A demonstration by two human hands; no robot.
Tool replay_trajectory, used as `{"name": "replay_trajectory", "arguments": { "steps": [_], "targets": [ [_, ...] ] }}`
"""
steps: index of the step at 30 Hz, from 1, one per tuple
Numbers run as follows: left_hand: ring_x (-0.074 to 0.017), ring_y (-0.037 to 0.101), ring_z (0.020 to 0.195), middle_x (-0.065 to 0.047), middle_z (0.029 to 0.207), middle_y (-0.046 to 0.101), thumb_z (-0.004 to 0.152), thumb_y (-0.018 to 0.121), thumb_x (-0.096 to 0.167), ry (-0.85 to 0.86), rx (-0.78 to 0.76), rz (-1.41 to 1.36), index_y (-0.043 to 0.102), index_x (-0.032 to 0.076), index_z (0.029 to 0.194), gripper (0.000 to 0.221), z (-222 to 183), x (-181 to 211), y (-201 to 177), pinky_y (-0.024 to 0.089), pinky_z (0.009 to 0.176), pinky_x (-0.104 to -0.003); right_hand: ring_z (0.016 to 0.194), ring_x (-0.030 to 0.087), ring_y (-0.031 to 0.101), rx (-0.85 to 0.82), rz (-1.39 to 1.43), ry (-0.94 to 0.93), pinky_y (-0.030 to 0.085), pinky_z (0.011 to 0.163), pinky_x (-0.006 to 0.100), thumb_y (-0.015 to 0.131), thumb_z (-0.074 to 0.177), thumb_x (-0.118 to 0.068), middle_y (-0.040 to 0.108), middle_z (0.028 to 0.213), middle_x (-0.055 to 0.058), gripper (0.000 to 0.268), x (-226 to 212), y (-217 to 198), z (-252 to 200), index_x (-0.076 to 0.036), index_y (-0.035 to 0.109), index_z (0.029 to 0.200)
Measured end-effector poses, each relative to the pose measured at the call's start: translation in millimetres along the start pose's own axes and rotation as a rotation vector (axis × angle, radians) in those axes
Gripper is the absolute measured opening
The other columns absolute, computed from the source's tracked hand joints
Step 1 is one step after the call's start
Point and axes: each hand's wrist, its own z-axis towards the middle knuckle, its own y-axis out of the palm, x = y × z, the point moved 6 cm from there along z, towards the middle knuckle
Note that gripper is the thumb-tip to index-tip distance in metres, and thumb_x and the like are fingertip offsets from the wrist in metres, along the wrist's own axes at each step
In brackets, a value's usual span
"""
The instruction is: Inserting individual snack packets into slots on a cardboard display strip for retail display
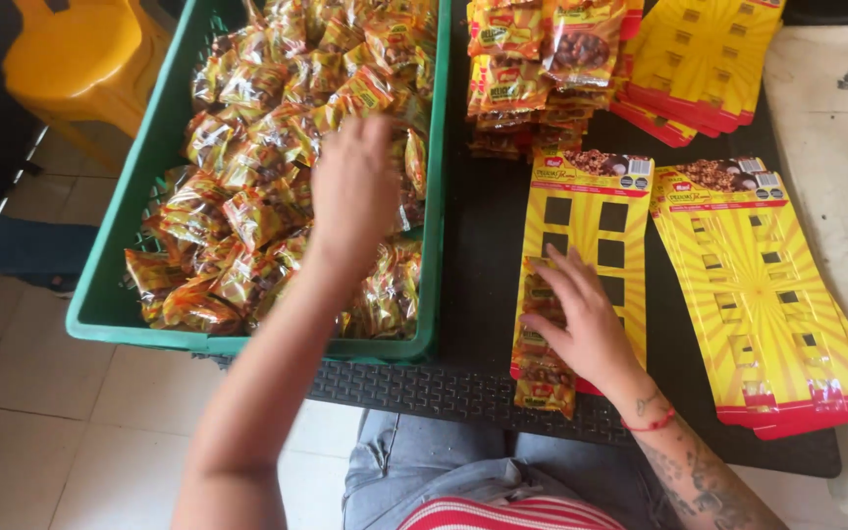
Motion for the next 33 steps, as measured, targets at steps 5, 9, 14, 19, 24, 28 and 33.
{"name": "replay_trajectory", "arguments": {
  "steps": [5, 9, 14, 19, 24, 28, 33],
  "targets": [
    [-0.0328, 0.057, 0.094, -0.013, 0.113, 0.06, 0.073, 0.061, -0.013, -0.168, -0.157, 0.137, 0.058, 0.006, 0.114, 0.045, 42, -96, 60, 0.057, 0.07, -0.047, 0.14, 0.043, 0.047, 0.107, 0.134, -0.06, 0.034, 0.119, 0.057, 0.074, 0.09, -0.026, 0.057, 0.145, 0.02, 0.049, -2, -19, -13, -0.003, 0.063, 0.132],
    [-0.0163, 0.045, 0.052, -0.007, 0.07, 0.058, 0.086, 0.052, -0.008, -0.107, 0.053, -0.215, 0.05, 0.006, 0.096, 0.017, 41, -73, 2, 0.039, 0.04, -0.031, 0.127, 0.032, 0.063, 0.219, 0.254, -0.133, 0.05, 0.111, 0.045, 0.075, 0.089, -0.013, 0.068, 0.132, 0.016, 0.028, -19, -46, -17, -0.002, 0.071, 0.115],
    [-0.0156, 0.076, 0.072, -0.011, 0.093, 0.077, 0.09, 0.051, -0.012, 0.198, -0.11, -0.771, 0.065, -0.002, 0.113, 0.029, -12, 66, -94, 0.063, 0.06, -0.023, 0.126, 0.028, 0.064, 0.231, 0.626, -0.026, 0.05, 0.112, 0.038, 0.07, 0.092, -0.014, 0.064, 0.135, 0.017, 0.04, -40, -71, -10, -0.001, 0.058, 0.128],
    [-0.0301, 0.077, 0.087, -0.004, 0.088, 0.079, 0.084, 0.076, 0.013, 0.237, -0.435, -0.963, 0.063, 0.02, 0.129, 0.047, -82, 142, -60, 0.062, 0.079, -0.042, 0.097, 0.017, 0.072, 0.26, 0.895, 0.221, 0.061, 0.091, 0.036, 0.078, 0.086, -0.004, 0.071, 0.104, 0.008, 0.035, 2, -48, -11, -0.002, 0.069, 0.119],
    [-0.0282, 0.08, 0.084, -0.009, 0.082, 0.08, 0.085, 0.083, 0.027, -0.149, -0.521, -1.218, 0.076, 0.013, 0.099, 0.022, -106, 151, -4, 0.063, 0.078, -0.035, 0.077, 0.012, 0.069, 0.429, 1.169, 0.3, 0.062, 0.062, 0.023, 0.071, 0.093, 0.0, 0.061, 0.094, 0.005, 0.014, 29, -40, -31, -0.003, 0.059, 0.1],
    [-0.0209, 0.075, 0.078, 0.002, 0.076, 0.076, 0.089, 0.079, 0.019, 0.082, -0.287, -0.954, 0.077, 0.017, 0.091, 0.004, -100, 154, 4, 0.061, 0.074, -0.029, 0.096, 0.027, 0.072, 0.24, 0.929, 0.286, 0.064, 0.078, 0.039, 0.076, 0.083, 0.001, 0.066, 0.099, 0.016, 0.021, 27, -54, -33, -0.001, 0.06, 0.095],
    [-0.0245, 0.074, 0.073, -0.003, 0.074, 0.075, 0.077, 0.088, 0.022, 0.291, -0.399, -0.971, 0.056, 0.012, 0.108, 0.046, -109, 178, 1, 0.061, 0.072, -0.037, 0.063, 0.018, 0.07, 0.077, 0.575, 0.269, 0.059, 0.059, 0.028, 0.074, 0.086, 0.005, 0.072, 0.066, 0.01, 0.008, 18, -56, -19, -0.001, 0.075, 0.081]
  ]
}}
